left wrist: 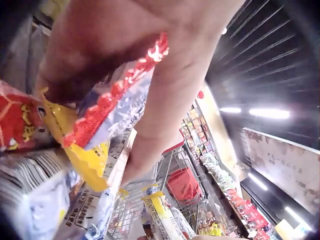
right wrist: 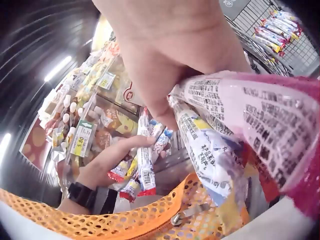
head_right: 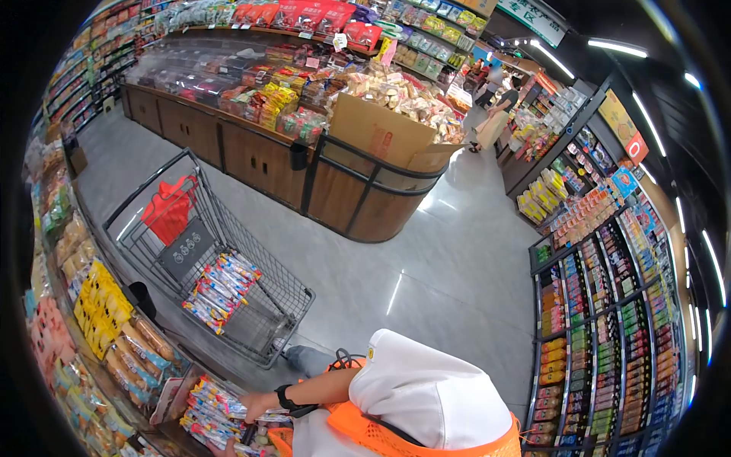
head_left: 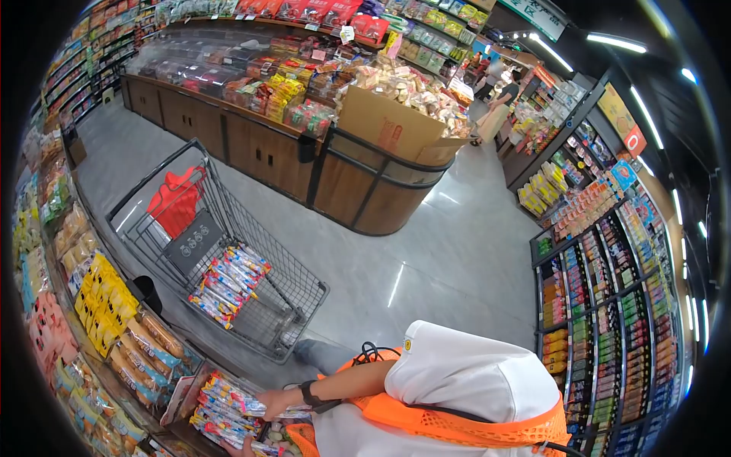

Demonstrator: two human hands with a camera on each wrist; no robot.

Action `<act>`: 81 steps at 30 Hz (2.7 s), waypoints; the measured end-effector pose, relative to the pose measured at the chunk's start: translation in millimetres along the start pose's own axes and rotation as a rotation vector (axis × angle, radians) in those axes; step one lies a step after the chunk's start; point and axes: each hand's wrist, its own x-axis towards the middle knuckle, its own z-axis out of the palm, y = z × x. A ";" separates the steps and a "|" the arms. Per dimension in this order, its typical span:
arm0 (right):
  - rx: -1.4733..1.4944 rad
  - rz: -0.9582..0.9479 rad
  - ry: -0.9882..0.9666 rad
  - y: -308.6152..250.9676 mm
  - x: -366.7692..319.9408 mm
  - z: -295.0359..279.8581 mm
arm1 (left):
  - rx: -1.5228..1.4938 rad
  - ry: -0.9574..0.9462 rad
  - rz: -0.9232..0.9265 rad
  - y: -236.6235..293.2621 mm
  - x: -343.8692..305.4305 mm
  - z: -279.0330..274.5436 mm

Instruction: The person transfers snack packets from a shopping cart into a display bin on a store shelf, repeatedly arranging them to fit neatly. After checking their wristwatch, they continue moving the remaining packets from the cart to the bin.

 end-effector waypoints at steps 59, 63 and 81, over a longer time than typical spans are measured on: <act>-0.364 -0.201 0.537 -66.1 73.1 20.1 | 0.130 0.151 0.503 -85.8 212.8 -17.5; -0.970 -0.509 0.611 -43.5 77.8 22.7 | 0.256 0.336 0.550 -61.2 175.9 -26.6; -0.934 -0.319 0.208 -65.3 68.3 54.4 | 0.044 0.072 0.513 -76.5 180.9 -51.5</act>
